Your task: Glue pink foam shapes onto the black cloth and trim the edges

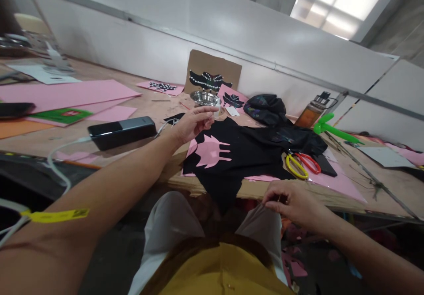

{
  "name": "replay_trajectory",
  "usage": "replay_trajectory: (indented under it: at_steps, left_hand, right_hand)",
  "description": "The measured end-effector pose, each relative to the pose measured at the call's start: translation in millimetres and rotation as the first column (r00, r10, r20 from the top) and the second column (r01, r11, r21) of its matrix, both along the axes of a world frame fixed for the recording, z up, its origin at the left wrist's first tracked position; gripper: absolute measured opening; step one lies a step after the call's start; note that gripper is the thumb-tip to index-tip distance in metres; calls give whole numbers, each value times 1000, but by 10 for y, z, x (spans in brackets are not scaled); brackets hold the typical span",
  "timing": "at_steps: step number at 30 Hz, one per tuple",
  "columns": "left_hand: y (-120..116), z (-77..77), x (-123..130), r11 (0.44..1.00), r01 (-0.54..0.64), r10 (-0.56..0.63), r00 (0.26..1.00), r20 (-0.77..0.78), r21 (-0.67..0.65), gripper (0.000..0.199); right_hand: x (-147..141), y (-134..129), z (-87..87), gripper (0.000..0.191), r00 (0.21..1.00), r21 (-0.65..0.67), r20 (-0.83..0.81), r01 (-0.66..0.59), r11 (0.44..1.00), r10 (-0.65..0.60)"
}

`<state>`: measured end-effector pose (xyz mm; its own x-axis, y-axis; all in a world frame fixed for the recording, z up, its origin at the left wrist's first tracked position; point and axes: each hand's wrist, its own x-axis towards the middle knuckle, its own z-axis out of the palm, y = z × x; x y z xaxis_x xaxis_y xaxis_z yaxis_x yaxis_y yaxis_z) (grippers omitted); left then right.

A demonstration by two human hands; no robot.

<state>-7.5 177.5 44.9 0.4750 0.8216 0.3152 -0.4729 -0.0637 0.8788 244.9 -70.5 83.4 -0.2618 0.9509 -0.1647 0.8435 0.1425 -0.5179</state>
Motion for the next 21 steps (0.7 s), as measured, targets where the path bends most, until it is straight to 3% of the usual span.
replay_trajectory:
  at_steps: [7,13,21]
  left_hand:
    - [-1,2,-1,1000,-6,6,1000,-4,8,27]
    - [10,-12,-5,1000,-8,8,1000,-9,17,27]
    - [-14,16,-6,999,-16,16,1000,-15,29,24]
  right_hand:
    - [-42,-11,-13,7,996,-12,-3,94,995,-94]
    - [-72,-16,-55,18,994,9,106,37,999,-38]
    - [-124,-27,-109,14,973,-35,220,-63,997,69]
